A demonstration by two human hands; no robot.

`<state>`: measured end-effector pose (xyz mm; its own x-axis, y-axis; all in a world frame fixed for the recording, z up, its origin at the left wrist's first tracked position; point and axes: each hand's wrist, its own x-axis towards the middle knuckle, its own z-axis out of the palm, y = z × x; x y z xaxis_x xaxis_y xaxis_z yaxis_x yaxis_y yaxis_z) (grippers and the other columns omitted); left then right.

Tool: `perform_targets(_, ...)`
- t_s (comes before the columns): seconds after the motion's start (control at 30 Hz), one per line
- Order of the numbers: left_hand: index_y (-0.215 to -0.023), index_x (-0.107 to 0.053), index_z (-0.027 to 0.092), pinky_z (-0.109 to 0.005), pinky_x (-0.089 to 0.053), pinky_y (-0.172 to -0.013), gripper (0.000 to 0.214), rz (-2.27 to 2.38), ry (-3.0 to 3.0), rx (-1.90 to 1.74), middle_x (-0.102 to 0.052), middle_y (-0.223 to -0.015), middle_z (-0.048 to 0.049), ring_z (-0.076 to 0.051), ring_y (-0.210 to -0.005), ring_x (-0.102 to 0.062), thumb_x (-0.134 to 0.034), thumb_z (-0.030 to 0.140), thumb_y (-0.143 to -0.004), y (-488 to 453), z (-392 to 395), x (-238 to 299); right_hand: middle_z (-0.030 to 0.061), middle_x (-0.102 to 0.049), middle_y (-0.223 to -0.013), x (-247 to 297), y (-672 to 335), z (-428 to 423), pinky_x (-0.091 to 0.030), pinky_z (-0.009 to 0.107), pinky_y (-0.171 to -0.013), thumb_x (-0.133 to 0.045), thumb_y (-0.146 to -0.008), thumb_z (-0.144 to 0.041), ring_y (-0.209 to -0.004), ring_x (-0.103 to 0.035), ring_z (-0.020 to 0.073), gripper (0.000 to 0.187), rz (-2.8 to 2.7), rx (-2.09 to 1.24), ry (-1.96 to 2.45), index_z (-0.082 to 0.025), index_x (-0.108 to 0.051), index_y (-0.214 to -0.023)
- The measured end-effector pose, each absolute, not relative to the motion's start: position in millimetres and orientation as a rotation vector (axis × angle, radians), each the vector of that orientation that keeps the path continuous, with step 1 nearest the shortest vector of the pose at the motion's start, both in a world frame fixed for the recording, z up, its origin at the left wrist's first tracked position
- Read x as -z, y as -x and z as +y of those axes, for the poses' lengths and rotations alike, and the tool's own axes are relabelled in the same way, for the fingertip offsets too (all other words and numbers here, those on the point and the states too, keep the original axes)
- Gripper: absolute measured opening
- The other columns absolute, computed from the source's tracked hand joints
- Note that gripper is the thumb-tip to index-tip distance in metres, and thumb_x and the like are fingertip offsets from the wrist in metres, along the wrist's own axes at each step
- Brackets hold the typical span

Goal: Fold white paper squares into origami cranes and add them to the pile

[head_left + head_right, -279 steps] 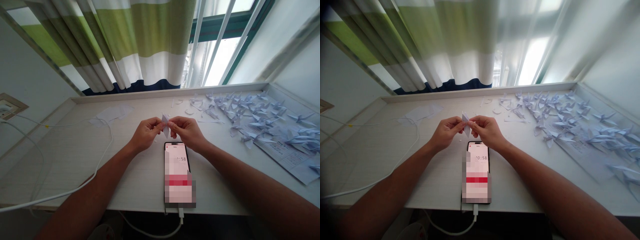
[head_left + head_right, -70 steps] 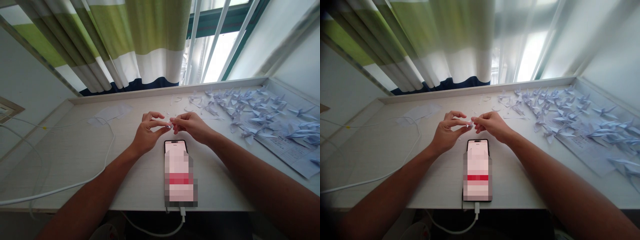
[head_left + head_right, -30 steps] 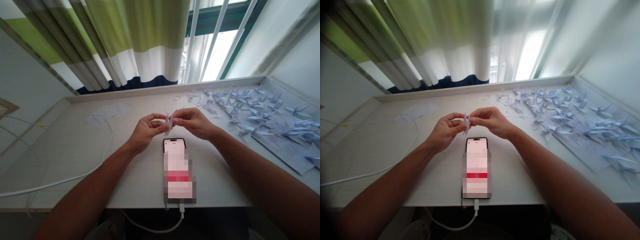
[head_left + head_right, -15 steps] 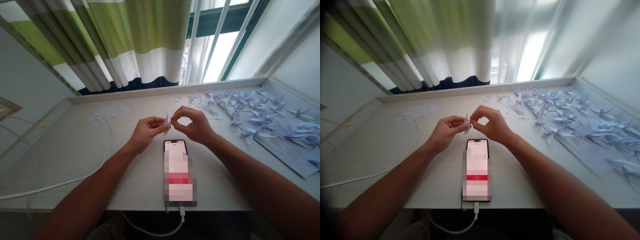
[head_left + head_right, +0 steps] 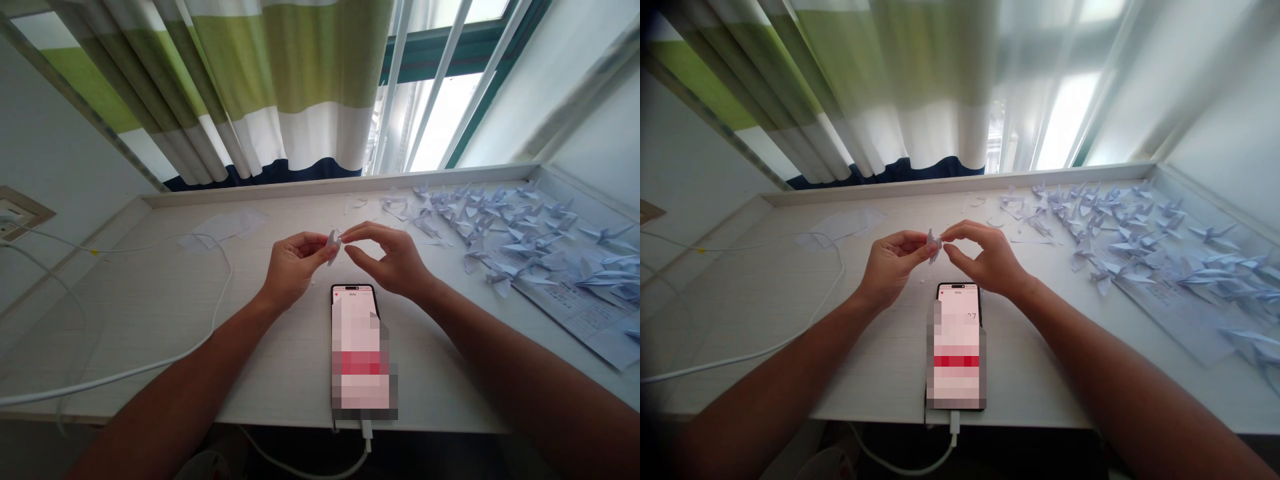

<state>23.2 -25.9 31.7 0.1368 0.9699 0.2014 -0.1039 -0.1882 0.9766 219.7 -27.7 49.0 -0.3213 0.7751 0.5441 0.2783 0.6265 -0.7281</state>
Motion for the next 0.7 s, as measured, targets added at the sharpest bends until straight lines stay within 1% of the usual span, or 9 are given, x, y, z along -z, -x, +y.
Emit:
perform_targets(0.07,-0.092,-0.08,0.018,-0.035,-0.059,-0.079,0.028,0.977,-1.43,-1.29,-0.079,-0.086,-0.0054,-0.019,-0.079,-0.072,-0.088,0.038,-0.073,-22.6,-26.8,-33.1,0.0064,-0.077,-0.102,-48.6,-217.6,-28.5,-0.059,0.043,-0.09,-0.073,-0.089,-0.034,-0.096,-0.072,0.0233,0.013,-1.813,-0.774,0.842,-0.024,-0.077,-0.096)
perform_targets(0.2,-0.09,-0.081,0.019,-0.034,-0.059,-0.077,0.027,1.044,-1.554,-1.32,-0.079,-0.085,-0.0053,-0.019,-0.078,-0.071,-0.087,0.04,-0.074,-22.7,-27.6,-33.3,0.007,-0.079,-0.094,-44.8,-213.3,-27.5,-0.061,0.044,-0.089,-0.079,-0.084,-0.043,-0.09,-0.074,0.0226,0.023,-1.68,-0.928,0.862,-0.021,-0.078,-0.092)
perform_targets(0.4,-0.09,-0.081,0.02,-0.035,-0.058,-0.078,0.024,1.071,-1.61,-1.313,-0.078,-0.085,-0.0053,-0.019,-0.079,-0.071,-0.085,0.04,-0.077,-23.4,-28.1,-31.0,0.0059,-0.079,-0.088,-41.9,-214.0,-24.3,-0.062,0.042,-0.085,-0.082,-0.081,-0.045,-0.083,-0.074,0.0214,0.026,-1.615,-0.927,0.865,-0.02,-0.078,-0.088)
perform_targets(0.53,-0.09,-0.081,0.02,-0.035,-0.059,-0.079,0.022,1.088,-1.604,-1.305,-0.079,-0.087,-0.0055,-0.019,-0.08,-0.072,-0.085,0.038,-0.077,-23.1,-29.1,-31.9,0.0045,-0.076,-0.082,-43.1,-214.9,-22.9,-0.063,0.042,-0.081,-0.085,-0.077,-0.044,-0.078,-0.073,0.0207,0.027,-1.578,-0.917,0.85,-0.02,-0.072,-0.082)
perform_targets(0.6,-0.092,-0.081,0.02,-0.035,-0.059,-0.079,0.024,1.078,-1.572,-1.288,-0.079,-0.086,-0.0055,-0.02,-0.08,-0.072,-0.086,0.037,-0.076,-22.8,-29.2,-32.2,0.0043,-0.076,-0.083,-44.2,-215.6,-22.4,-0.063,0.042,-0.081,-0.085,-0.077,-0.044,-0.079,-0.073,0.0207,0.028,-1.59,-0.899,0.865,-0.02,-0.071,-0.084)
perform_targets(0.7,-0.094,-0.081,0.02,-0.036,-0.06,-0.079,0.025,1.063,-1.516,-1.259,-0.079,-0.088,-0.006,-0.021,-0.081,-0.073,-0.086,0.037,-0.076,-22.0,-28.5,-31.6,0.0048,-0.077,-0.088,-45.4,-217.8,-21.8,-0.063,0.042,-0.083,-0.083,-0.08,-0.043,-0.083,-0.074,0.0214,0.03,-1.644,-0.889,0.89,-0.021,-0.072,-0.097)
